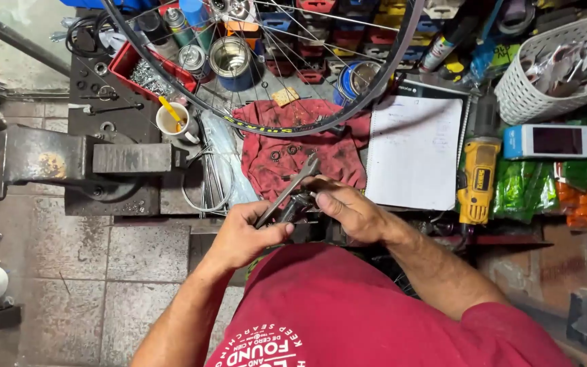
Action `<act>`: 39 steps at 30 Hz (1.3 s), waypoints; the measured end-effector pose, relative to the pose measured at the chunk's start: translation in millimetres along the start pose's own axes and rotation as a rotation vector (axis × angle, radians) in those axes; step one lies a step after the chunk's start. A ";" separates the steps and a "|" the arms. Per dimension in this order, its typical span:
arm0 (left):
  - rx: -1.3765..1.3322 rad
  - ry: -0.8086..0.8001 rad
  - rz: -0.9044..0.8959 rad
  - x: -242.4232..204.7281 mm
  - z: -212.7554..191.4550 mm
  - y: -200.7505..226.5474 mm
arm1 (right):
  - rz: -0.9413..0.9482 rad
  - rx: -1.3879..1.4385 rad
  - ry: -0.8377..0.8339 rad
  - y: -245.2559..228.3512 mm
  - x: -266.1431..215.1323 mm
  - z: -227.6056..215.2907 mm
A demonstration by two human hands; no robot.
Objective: Repairing and reassembling a bicycle wheel hub, including cleaning parts and installing the axle and bearings.
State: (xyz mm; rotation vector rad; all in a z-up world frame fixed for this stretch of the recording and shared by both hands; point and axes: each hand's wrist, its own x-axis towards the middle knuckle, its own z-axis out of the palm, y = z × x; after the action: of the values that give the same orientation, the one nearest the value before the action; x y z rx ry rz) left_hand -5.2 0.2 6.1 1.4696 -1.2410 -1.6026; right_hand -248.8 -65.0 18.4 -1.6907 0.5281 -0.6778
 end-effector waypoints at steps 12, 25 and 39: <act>-0.024 0.044 -0.075 3.4 4.0 11.6 | 0.078 0.113 0.014 37.2 3.9 -11.1; 0.136 0.183 0.051 3.1 18.4 37.1 | -0.059 0.062 -0.053 -6.1 10.9 -40.4; 0.563 0.496 0.442 2.5 29.0 12.0 | -0.061 0.022 0.056 4.9 -7.2 -29.5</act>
State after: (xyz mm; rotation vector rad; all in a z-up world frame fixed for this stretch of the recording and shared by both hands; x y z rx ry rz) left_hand -35.6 0.1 14.3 1.6282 -1.6288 -0.5677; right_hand -274.2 -82.3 16.9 -1.6771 0.5079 -0.7740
